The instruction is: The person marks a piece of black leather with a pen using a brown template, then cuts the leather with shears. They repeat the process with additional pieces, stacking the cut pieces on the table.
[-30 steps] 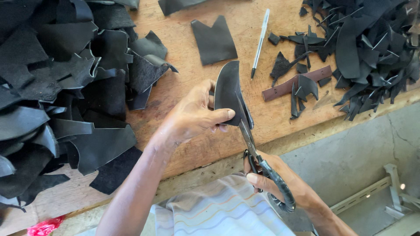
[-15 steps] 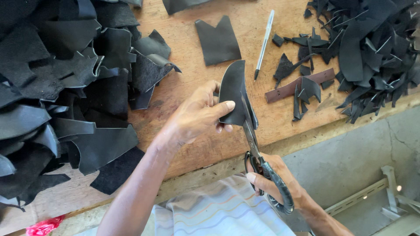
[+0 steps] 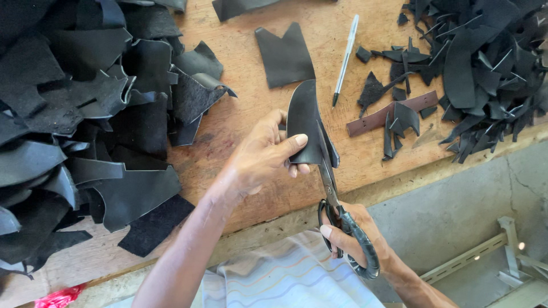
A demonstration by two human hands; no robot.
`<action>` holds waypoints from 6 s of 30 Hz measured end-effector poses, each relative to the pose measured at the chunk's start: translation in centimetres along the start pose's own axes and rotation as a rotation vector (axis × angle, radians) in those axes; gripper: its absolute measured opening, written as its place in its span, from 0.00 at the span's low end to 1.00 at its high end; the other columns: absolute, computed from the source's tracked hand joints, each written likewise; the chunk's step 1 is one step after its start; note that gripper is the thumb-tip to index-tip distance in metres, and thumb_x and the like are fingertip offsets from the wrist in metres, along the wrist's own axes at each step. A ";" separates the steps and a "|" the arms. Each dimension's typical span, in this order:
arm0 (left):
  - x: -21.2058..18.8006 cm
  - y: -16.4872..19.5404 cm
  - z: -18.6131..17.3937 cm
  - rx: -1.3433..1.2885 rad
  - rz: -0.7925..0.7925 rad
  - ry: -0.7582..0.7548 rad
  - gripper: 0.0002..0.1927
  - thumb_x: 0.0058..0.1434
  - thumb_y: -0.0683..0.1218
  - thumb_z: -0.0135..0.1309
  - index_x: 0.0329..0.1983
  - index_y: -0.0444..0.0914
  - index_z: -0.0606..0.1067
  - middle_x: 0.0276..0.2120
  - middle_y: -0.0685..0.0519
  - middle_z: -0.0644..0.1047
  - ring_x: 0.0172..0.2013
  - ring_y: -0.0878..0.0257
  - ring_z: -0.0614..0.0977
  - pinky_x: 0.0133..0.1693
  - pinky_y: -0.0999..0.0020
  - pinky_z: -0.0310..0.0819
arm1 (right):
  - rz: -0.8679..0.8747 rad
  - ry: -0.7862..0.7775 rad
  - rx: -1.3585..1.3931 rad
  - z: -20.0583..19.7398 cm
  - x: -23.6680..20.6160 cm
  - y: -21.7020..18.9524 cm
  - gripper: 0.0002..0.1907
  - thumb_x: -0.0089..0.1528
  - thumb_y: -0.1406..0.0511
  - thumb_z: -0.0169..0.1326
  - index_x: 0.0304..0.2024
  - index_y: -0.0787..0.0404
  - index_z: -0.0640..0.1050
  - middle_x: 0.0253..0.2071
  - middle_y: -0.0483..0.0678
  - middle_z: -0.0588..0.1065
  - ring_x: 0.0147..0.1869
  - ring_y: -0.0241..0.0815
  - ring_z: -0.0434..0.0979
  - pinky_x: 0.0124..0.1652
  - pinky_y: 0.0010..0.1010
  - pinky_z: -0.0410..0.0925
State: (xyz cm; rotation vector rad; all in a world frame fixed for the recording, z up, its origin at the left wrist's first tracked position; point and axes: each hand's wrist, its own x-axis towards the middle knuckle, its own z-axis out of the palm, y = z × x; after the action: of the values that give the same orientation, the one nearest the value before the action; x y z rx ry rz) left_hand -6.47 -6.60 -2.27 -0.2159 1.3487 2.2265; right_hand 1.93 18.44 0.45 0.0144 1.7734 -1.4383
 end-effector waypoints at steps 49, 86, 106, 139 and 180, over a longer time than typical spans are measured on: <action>-2.1 0.1 2.3 -0.358 -0.003 -0.155 0.18 0.70 0.42 0.52 0.60 0.31 0.67 0.39 0.45 0.81 0.30 0.65 0.83 0.30 0.73 0.79 | -0.060 0.132 -0.040 1.3 -0.1 0.1 0.06 0.58 0.70 0.54 0.26 0.65 0.72 0.18 0.43 0.71 0.18 0.33 0.73 0.21 0.26 0.71; -2.0 -1.3 3.5 -0.163 0.109 0.143 0.11 0.73 0.47 0.49 0.47 0.34 0.77 0.31 0.60 0.78 0.28 0.78 0.74 0.30 0.79 0.70 | -0.140 0.146 -0.121 1.6 0.5 -1.3 0.05 0.57 0.72 0.54 0.27 0.64 0.71 0.17 0.43 0.71 0.17 0.33 0.74 0.19 0.25 0.71; -2.0 -0.5 4.8 -0.007 0.216 0.172 0.10 0.73 0.45 0.49 0.46 0.33 0.75 0.32 0.60 0.77 0.33 0.77 0.75 0.35 0.78 0.73 | -0.179 0.094 -0.114 0.8 0.1 -4.1 0.09 0.60 0.65 0.58 0.32 0.62 0.72 0.21 0.42 0.68 0.25 0.32 0.68 0.26 0.27 0.65; -1.9 -0.9 5.9 -0.185 0.125 0.070 0.15 0.71 0.46 0.51 0.55 0.33 0.77 0.36 0.57 0.80 0.34 0.74 0.78 0.37 0.76 0.77 | -0.241 0.288 -0.178 1.6 0.9 -2.4 0.03 0.56 0.74 0.55 0.33 0.64 0.77 0.18 0.41 0.71 0.19 0.31 0.72 0.21 0.26 0.68; -12.0 2.4 -0.2 1.194 0.481 0.890 0.20 0.57 0.38 0.65 0.52 0.31 0.75 0.52 0.41 0.77 0.53 0.46 0.76 0.54 0.56 0.71 | -0.030 0.697 -1.166 -5.7 2.4 -12.0 0.32 0.54 0.56 0.70 0.56 0.65 0.79 0.46 0.58 0.80 0.47 0.51 0.81 0.49 0.38 0.72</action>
State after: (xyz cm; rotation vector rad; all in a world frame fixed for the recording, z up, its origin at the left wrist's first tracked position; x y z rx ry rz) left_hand 2.51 -11.85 4.18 -0.4783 3.1965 1.1836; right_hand -8.76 17.83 8.72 -0.1343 2.9486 -0.2050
